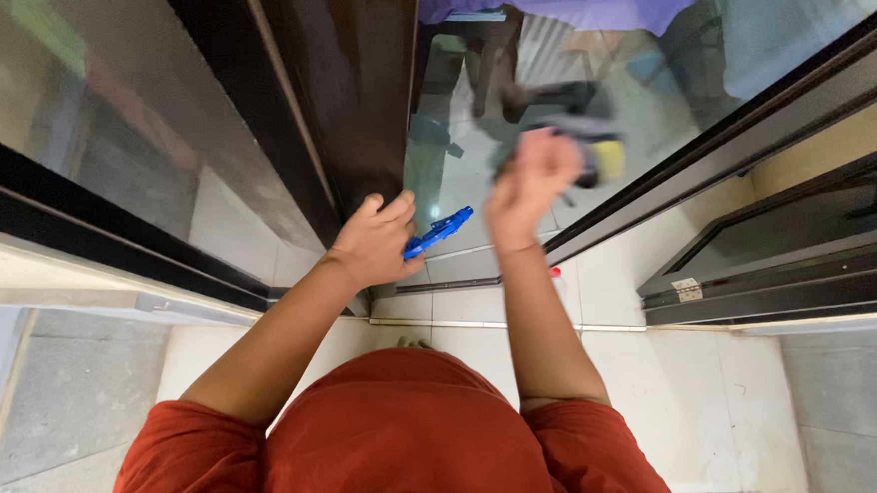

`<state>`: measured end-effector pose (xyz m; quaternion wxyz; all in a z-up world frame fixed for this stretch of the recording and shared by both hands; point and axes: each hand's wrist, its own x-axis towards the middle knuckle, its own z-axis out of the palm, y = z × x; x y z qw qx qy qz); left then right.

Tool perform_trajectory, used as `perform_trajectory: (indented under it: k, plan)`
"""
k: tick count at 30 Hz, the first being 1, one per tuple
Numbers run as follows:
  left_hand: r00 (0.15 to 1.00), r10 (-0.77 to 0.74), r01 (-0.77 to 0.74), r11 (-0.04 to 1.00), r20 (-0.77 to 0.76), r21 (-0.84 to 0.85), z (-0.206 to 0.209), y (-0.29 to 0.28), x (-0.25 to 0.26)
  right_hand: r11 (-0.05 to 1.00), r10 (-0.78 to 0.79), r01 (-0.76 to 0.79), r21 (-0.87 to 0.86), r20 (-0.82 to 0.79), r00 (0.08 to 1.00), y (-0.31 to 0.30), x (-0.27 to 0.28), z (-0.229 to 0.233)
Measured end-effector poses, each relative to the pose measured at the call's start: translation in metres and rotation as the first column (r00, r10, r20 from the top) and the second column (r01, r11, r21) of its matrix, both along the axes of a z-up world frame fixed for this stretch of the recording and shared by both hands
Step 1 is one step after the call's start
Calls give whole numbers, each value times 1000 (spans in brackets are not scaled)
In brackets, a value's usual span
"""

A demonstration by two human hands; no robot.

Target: The person sprays liquid from a spray bottle onto a glass window and wipes the glass and its black frame with a cloth.

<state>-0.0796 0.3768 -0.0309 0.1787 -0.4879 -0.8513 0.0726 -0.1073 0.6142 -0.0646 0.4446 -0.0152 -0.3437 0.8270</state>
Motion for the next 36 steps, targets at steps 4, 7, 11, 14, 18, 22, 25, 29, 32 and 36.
perform_trajectory:
  k: [4,7,11,14,18,22,25,29,32,36]
  plan:
    - [999,-12,13,1000,34,-16,-2,-2,-2,438,-550,164,884,120,826,4,22,-34]
    - [1000,-23,23,1000,-19,-16,-1,-2,-5,13,-808,269,963,-149,570,75,26,-43]
    - [996,-56,53,998,71,45,-7,-4,-5,622,-709,295,725,361,606,125,27,-103]
    - [995,-54,51,998,83,37,-10,-2,-7,712,-582,246,657,357,731,76,24,-134]
    - [995,-96,101,978,-34,184,-15,-2,-10,848,-373,84,523,477,796,8,27,-107]
    - [996,-87,87,994,-2,65,-20,-6,-10,446,-513,226,866,40,857,5,43,36]
    - [994,-104,102,993,33,56,-24,-4,-11,529,-491,281,801,19,871,21,35,92]
    - [993,-113,111,992,37,64,-29,-4,-14,384,-765,427,819,23,644,38,26,31]
    - [989,-117,115,993,91,28,-31,-4,-13,960,-196,96,263,389,900,28,39,-52]
    - [986,-112,108,993,125,38,-28,-6,-15,996,6,47,-74,597,802,1,91,-99]
